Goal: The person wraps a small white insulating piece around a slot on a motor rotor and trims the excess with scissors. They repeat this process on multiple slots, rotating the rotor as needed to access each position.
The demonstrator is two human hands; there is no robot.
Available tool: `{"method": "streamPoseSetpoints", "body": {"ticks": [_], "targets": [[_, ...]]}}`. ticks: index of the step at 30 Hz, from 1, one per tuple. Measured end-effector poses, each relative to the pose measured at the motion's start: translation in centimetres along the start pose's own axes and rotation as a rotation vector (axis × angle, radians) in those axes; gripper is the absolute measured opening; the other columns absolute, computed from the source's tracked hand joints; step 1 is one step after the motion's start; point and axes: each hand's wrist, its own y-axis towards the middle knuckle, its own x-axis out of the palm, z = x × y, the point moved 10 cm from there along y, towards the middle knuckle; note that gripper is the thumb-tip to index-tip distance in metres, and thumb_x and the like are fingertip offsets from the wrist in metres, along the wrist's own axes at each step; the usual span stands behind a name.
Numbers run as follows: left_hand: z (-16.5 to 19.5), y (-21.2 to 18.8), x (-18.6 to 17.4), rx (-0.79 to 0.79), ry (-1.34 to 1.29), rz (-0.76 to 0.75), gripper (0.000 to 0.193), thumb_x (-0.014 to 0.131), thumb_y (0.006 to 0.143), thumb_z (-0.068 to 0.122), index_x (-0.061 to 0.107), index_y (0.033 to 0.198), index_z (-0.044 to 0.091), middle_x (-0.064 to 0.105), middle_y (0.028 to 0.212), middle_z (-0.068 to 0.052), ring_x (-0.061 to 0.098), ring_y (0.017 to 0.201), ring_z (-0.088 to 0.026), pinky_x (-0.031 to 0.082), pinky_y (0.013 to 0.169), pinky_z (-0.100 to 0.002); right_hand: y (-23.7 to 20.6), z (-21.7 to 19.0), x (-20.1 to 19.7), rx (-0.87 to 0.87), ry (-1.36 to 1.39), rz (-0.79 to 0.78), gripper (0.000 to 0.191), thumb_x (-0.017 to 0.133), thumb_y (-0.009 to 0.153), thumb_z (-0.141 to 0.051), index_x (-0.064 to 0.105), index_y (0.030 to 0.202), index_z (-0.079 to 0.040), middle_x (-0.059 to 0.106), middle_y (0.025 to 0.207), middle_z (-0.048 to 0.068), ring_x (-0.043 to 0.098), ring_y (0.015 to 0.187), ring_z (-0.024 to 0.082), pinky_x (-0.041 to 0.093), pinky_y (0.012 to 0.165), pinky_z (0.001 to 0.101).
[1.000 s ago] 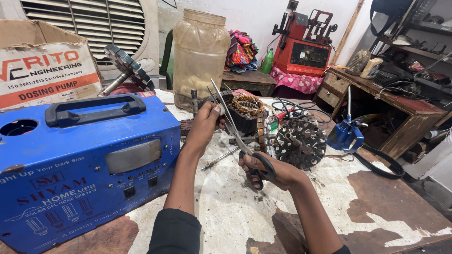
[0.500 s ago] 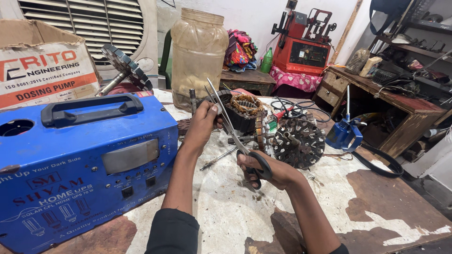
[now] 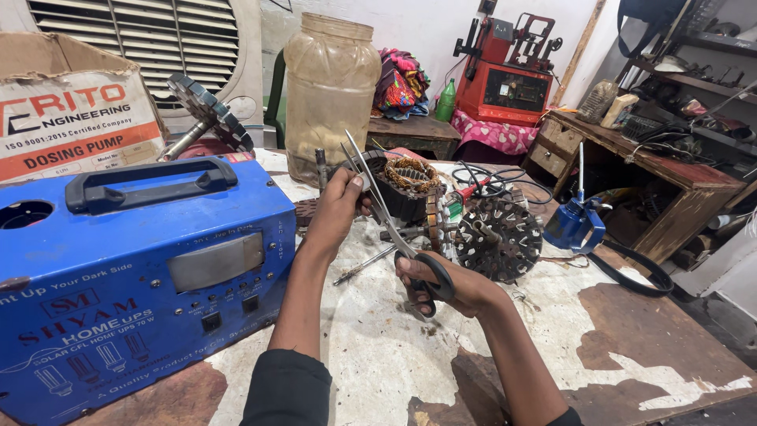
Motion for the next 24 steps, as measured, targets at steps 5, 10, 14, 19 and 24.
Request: {"method": "streamPoseSetpoints", "body": {"ticks": [5, 10, 14, 19, 24], "targets": [[-0.06, 0.0, -0.05, 0.0, 0.009, -0.003, 0.022, 0.046, 0.107, 0.022, 0.055, 0.1, 0.004, 0.058, 0.08, -0.003, 0.056, 0.07, -0.011, 0.05, 0.068, -0.028, 0.01, 0.02, 0.47, -0.003, -0.01, -0.048, 0.054, 0.069, 0.089, -0.057, 0.054, 0.094, -0.006, 0.049, 0.072, 0.0, 0.052, 0.062, 0.011, 0.047, 0.053, 0.0287], [0.14, -0.07, 0.07, 0.005, -0.002, -0.01, 0.022, 0.046, 0.108, 0.022, 0.055, 0.1, 0.004, 0.058, 0.08, -0.003, 0.056, 0.07, -0.011, 0.05, 0.068, -0.028, -0.07, 0.04, 0.74, 0.0, -0.005, -0.063, 0.055, 0.069, 0.088, -0.059, 0.053, 0.096, -0.006, 0.047, 0.072, 0.0, 0.051, 0.063, 0.011, 0.047, 0.054, 0.0294], [0.43, -0.16, 0.24, 0.001, -0.001, -0.016, 0.023, 0.045, 0.108, 0.023, 0.055, 0.1, 0.004, 0.057, 0.081, -0.002, 0.056, 0.072, -0.01, 0.051, 0.069, -0.029, -0.07, 0.14, 0.63, 0.009, 0.005, -0.045, 0.054, 0.071, 0.088, -0.057, 0.051, 0.096, -0.007, 0.045, 0.075, -0.001, 0.05, 0.065, 0.011, 0.047, 0.055, 0.0306], [0.61, -0.35, 0.34, -0.014, 0.016, -0.023, 0.024, 0.043, 0.109, 0.024, 0.054, 0.101, 0.005, 0.057, 0.081, -0.001, 0.054, 0.072, -0.009, 0.051, 0.069, -0.029, -0.08, 0.11, 0.6, 0.009, -0.002, -0.031, 0.056, 0.072, 0.085, -0.058, 0.051, 0.097, -0.007, 0.045, 0.079, -0.001, 0.052, 0.068, 0.011, 0.049, 0.057, 0.031], [0.53, -0.34, 0.34, -0.024, 0.008, -0.025, 0.024, 0.044, 0.109, 0.024, 0.054, 0.1, 0.005, 0.057, 0.08, -0.002, 0.054, 0.072, -0.01, 0.051, 0.069, -0.029, -0.08, 0.0, 0.87, 0.0, -0.017, -0.054, 0.059, 0.072, 0.084, -0.061, 0.051, 0.098, -0.007, 0.045, 0.081, -0.001, 0.052, 0.069, 0.011, 0.05, 0.057, 0.0308]]}}
